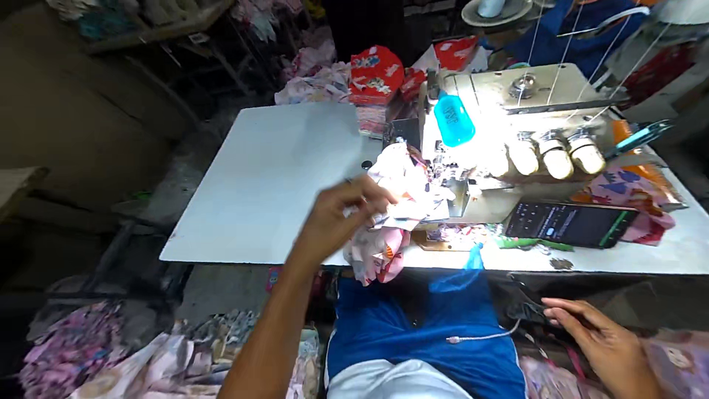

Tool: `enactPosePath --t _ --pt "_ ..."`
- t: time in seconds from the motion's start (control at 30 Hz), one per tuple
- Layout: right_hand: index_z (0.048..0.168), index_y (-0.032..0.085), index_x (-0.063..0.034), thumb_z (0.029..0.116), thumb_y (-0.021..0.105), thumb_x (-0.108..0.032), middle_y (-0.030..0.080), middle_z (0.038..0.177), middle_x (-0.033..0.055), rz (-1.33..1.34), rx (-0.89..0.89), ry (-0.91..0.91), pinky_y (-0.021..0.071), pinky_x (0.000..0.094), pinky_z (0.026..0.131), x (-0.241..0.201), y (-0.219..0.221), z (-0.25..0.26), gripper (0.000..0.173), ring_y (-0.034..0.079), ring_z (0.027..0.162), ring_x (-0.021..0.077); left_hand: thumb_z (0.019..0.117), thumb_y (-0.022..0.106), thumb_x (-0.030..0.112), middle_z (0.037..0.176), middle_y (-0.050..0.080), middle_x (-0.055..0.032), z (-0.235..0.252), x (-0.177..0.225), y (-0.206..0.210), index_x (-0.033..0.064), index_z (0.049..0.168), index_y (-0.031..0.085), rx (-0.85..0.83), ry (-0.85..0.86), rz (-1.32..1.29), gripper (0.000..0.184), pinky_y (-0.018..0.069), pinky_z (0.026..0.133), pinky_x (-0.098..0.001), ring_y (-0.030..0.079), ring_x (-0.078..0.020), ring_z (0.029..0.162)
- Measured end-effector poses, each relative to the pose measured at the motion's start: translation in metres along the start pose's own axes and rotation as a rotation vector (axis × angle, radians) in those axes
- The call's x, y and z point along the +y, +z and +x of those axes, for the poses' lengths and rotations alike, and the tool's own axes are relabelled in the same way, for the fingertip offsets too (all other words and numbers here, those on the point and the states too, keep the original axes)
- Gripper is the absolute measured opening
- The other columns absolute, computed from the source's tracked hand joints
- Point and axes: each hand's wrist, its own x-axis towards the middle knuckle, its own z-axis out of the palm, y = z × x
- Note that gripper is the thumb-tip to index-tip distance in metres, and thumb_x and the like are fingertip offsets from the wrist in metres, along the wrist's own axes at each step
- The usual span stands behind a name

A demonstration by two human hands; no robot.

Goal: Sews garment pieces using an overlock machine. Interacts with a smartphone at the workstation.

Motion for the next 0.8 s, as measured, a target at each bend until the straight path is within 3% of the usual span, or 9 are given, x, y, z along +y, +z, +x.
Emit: enactPosePath --t 0.1,0.3,0.4,0.47,0.53,0.57,0.63,0.7,0.8 --pt "0.107 0.074 0.0003 0.0997 0.060 -0.015 0.073 0.099 0.0000 0.037 -0.023 -0.050 0.0590 0.0161 0.077 -0.007 0.025 0.012 0.022 0.069 0.083 -0.0009 0.1030 0.056 0.012 0.106 0.069 -0.0045 0.037 -0.017 -0.032 0.0006 0.110 0.071 0.072 -0.006 0.289 0.021 0.0544 0.078 -0.0215 0.064 -0.0046 0.091" --pt "0.106 0.078 -0.0072 0.1011 0.059 -0.022 0.073 0.096 -0.0008 0.022 -0.145 -0.125 0.0594 0.0176 0.078 -0.020 0.063 0.012 0.025 0.069 0.082 0.0023 0.1051 0.055 0.020 0.115 0.068 -0.0107 0.076 -0.061 -0.023 0.0024 0.117 0.069 0.125 -0.163 0.331 0.026 0.0536 0.083 -0.0299 0.065 -0.0136 0.100" --pt "0.106 0.078 -0.0085 0.1014 0.058 -0.023 0.073 0.095 -0.0013 0.018 -0.192 -0.113 0.0591 0.0173 0.077 -0.019 0.071 0.001 0.025 0.069 0.081 0.0021 0.1064 0.053 0.034 0.133 0.064 -0.0197 0.067 -0.069 -0.009 -0.0009 0.137 0.059 0.054 -0.387 0.351 0.047 0.0487 0.105 -0.0460 0.062 -0.0284 0.122" --pt "0.107 0.078 -0.0085 0.1015 0.058 -0.022 0.073 0.095 -0.0012 0.023 -0.216 -0.101 0.0592 0.0176 0.078 -0.017 0.075 -0.005 0.025 0.070 0.082 0.0025 0.1070 0.052 0.036 0.135 0.062 -0.0221 0.055 -0.073 -0.002 -0.0018 0.142 0.054 -0.014 -0.515 0.291 0.052 0.0460 0.108 -0.0490 0.061 -0.0306 0.125" --pt "0.107 0.078 -0.0075 0.1015 0.058 -0.020 0.073 0.095 -0.0002 0.033 -0.239 -0.079 0.0584 0.0182 0.080 -0.015 0.078 -0.010 0.024 0.069 0.083 0.0025 0.1072 0.053 0.030 0.121 0.067 -0.0202 0.044 -0.073 0.002 -0.0037 0.133 0.060 -0.057 -0.581 0.208 0.043 0.0503 0.100 -0.0457 0.066 -0.0241 0.110" --pt "0.107 0.078 -0.0073 0.1017 0.058 -0.020 0.073 0.096 0.0003 0.032 -0.258 -0.070 0.0579 0.0180 0.081 -0.016 0.079 -0.012 0.023 0.069 0.084 0.0024 0.1065 0.055 0.026 0.106 0.069 -0.0157 0.041 -0.072 0.002 -0.0043 0.123 0.064 -0.058 -0.584 0.188 0.036 0.0531 0.089 -0.0408 0.065 -0.0175 0.094" --pt "0.107 0.078 -0.0073 0.1019 0.059 -0.019 0.074 0.097 0.0019 0.012 -0.306 -0.064 0.0570 0.0188 0.083 -0.018 0.084 -0.012 0.023 0.069 0.087 0.0038 0.1042 0.059 0.019 0.090 0.066 -0.0052 0.038 -0.063 -0.007 -0.0023 0.110 0.064 -0.034 -0.568 0.180 0.023 0.0555 0.077 -0.0308 0.062 -0.0069 0.078" --pt "0.109 0.077 -0.0075 0.1030 0.058 -0.020 0.073 0.098 0.0043 -0.043 -0.367 -0.086 0.0567 0.0213 0.084 -0.020 0.088 -0.013 0.024 0.069 0.089 0.0072 0.1027 0.060 0.017 0.086 0.063 0.0014 0.038 -0.043 -0.022 0.0006 0.106 0.063 -0.015 -0.500 0.200 0.017 0.0546 0.075 -0.0256 0.060 -0.0017 0.075" --pt "0.112 0.076 -0.0073 0.1029 0.058 -0.019 0.073 0.101 0.0083 -0.146 -0.450 -0.117 0.0570 0.0291 0.087 -0.022 0.093 -0.014 0.023 0.070 0.091 0.0150 0.0944 0.064 0.009 0.077 0.064 0.0076 0.034 -0.001 -0.051 0.0097 0.090 0.064 -0.253 -0.393 0.260 0.004 0.0542 0.067 -0.0184 0.061 0.0013 0.069"
